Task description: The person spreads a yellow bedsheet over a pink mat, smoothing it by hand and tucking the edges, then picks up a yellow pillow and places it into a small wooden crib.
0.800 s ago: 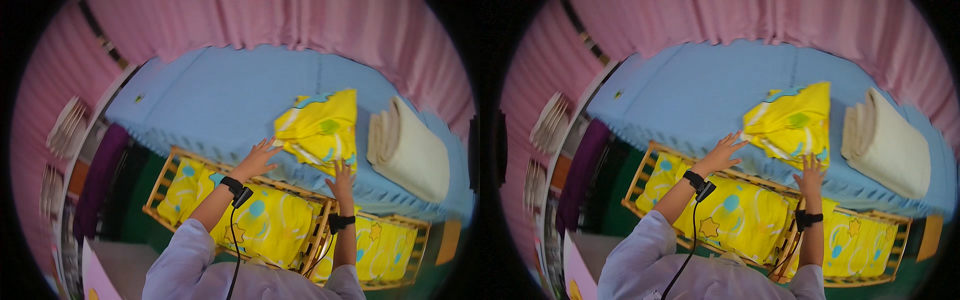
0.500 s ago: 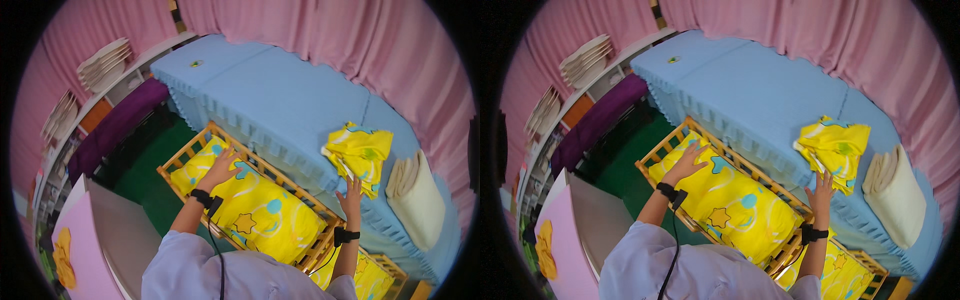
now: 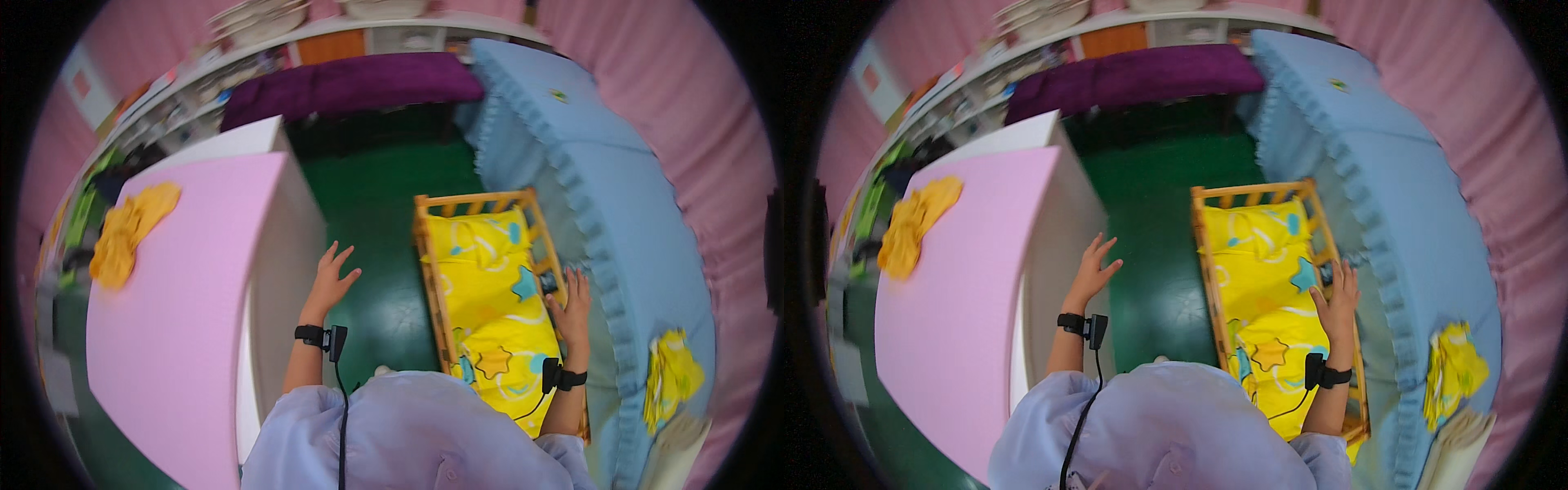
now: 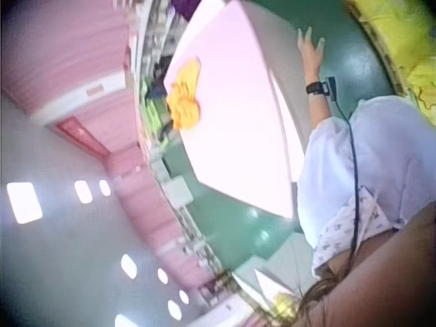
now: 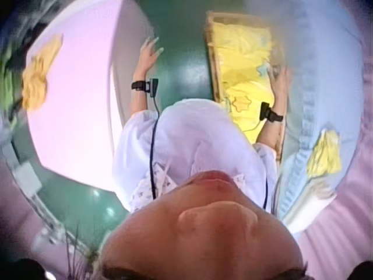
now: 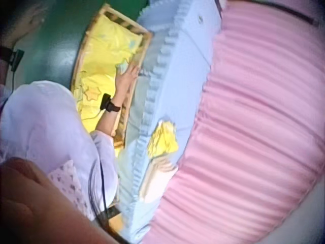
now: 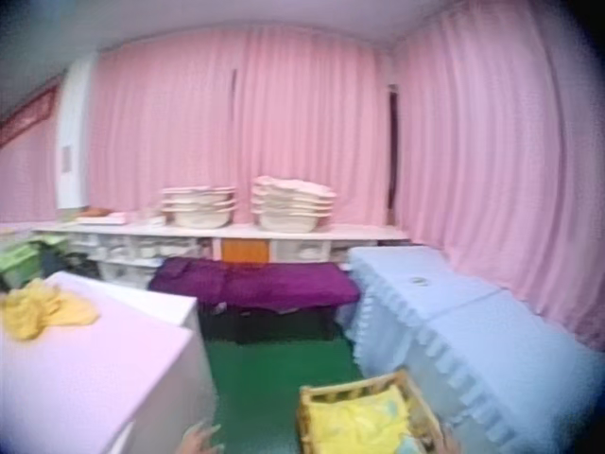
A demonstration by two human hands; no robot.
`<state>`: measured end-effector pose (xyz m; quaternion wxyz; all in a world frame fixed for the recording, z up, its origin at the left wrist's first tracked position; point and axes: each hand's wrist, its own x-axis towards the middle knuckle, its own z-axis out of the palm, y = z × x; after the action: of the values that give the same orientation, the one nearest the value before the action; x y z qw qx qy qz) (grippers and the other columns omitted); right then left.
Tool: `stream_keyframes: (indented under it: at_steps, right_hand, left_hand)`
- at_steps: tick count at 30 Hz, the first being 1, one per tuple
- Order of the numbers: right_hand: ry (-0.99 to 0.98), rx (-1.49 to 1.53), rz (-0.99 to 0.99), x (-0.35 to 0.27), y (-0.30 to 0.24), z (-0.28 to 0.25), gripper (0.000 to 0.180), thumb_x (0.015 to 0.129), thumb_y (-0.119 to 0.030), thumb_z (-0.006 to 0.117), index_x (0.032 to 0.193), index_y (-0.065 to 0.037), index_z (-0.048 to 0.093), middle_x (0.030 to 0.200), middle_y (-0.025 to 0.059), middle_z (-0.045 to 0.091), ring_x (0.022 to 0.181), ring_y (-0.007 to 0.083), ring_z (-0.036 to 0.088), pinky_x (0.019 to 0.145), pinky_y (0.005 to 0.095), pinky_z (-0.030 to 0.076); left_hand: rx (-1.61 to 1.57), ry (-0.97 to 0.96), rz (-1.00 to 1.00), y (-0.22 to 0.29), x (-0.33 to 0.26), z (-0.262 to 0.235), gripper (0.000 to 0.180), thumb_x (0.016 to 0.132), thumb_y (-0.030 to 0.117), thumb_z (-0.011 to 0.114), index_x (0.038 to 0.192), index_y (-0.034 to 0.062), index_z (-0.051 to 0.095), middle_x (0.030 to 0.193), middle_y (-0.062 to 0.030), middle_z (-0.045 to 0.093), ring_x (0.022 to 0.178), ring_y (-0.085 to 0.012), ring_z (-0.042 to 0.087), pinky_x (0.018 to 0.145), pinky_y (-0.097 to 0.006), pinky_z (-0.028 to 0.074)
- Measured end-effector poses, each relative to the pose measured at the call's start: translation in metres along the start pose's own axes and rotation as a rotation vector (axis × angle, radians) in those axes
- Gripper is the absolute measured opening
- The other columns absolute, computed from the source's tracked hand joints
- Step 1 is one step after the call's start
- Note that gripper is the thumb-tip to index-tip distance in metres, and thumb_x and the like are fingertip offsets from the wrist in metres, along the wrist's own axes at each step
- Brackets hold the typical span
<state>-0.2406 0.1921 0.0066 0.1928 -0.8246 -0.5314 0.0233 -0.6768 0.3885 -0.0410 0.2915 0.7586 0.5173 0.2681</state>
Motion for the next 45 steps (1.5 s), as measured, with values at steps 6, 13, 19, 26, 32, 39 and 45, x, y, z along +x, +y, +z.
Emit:
stream_keyframes:
  at_steps: [6, 13, 19, 26, 32, 39, 45]
  right_hand:
    - [-0.178, 0.069, -0.287, 0.097, -0.139, 0.090, 0.065, 0.076, -0.018, 0.065, 0.132, -0.012, 0.033, 0.137, 0.0188, 0.029, 0.127, 0.0374, 0.024, 0.103, 0.0441, 0.022]
    - [-0.297, 0.221, -0.658, 0.235, -0.252, 0.156, 0.063, 0.079, -0.027, 0.062, 0.133, -0.017, 0.032, 0.140, 0.0139, 0.025, 0.130, 0.0350, 0.019, 0.102, 0.0562, 0.017]
    - [-0.385, 0.240, -1.003, 0.326, -0.357, 0.207, 0.060, 0.079, -0.026, 0.061, 0.131, -0.013, 0.035, 0.137, 0.0156, 0.029, 0.127, 0.0340, 0.026, 0.102, 0.0494, 0.022]
    - [-0.664, 0.278, -1.238, 0.358, -0.483, 0.270, 0.052, 0.080, -0.026, 0.060, 0.125, -0.007, 0.042, 0.129, 0.0218, 0.037, 0.120, 0.0357, 0.036, 0.100, 0.0392, 0.029]
    - [-0.794, 0.260, -1.522, 0.352, -0.557, 0.310, 0.052, 0.079, -0.022, 0.061, 0.125, -0.005, 0.042, 0.129, 0.0221, 0.037, 0.121, 0.0337, 0.035, 0.101, 0.0374, 0.028]
    - [-0.747, 0.217, -1.601, 0.382, -0.679, 0.329, 0.051, 0.084, -0.032, 0.056, 0.127, -0.009, 0.042, 0.127, 0.0138, 0.043, 0.121, 0.0266, 0.037, 0.102, 0.0335, 0.027]
    - [-0.855, 0.268, -1.560, 0.310, -0.735, 0.335, 0.049, 0.082, -0.024, 0.061, 0.123, -0.004, 0.043, 0.121, 0.0158, 0.044, 0.116, 0.0268, 0.040, 0.098, 0.0336, 0.032]
  left_hand:
    - [0.058, 0.210, -0.221, -0.080, -0.028, -0.082, 0.051, 0.076, 0.020, 0.064, 0.124, 0.0125, 0.048, 0.136, -0.0225, 0.029, 0.125, -0.0371, 0.029, 0.101, -0.042, 0.028]
    - [0.144, 0.463, -0.413, -0.087, -0.016, -0.127, 0.047, 0.077, 0.017, 0.062, 0.121, 0.0118, 0.050, 0.133, -0.0183, 0.036, 0.122, -0.0339, 0.034, 0.099, -0.039, 0.032]
    - [0.230, 0.585, -0.637, -0.116, -0.013, -0.134, 0.044, 0.076, 0.017, 0.062, 0.118, 0.0110, 0.052, 0.129, -0.0194, 0.040, 0.121, -0.0345, 0.035, 0.099, -0.041, 0.031]
    - [0.311, 0.701, -0.980, -0.146, -0.066, -0.108, 0.042, 0.071, 0.020, 0.065, 0.111, 0.0107, 0.057, 0.122, -0.0264, 0.044, 0.115, -0.0407, 0.040, 0.096, -0.043, 0.035]
    - [0.391, 0.820, -1.323, -0.129, -0.172, -0.088, 0.047, 0.071, 0.026, 0.065, 0.115, 0.0157, 0.055, 0.119, -0.0270, 0.046, 0.116, -0.0407, 0.040, 0.096, -0.043, 0.035]
    - [-0.097, 1.047, -1.526, -0.094, -0.250, -0.104, 0.046, 0.078, 0.022, 0.060, 0.120, 0.0051, 0.051, 0.117, -0.0183, 0.052, 0.105, -0.0259, 0.051, 0.086, -0.033, 0.042]
    - [-0.126, 0.923, -1.675, -0.084, -0.289, -0.116, 0.044, 0.081, 0.020, 0.057, 0.121, 0.0051, 0.049, 0.118, -0.0168, 0.052, 0.103, -0.0244, 0.051, 0.089, -0.034, 0.040]
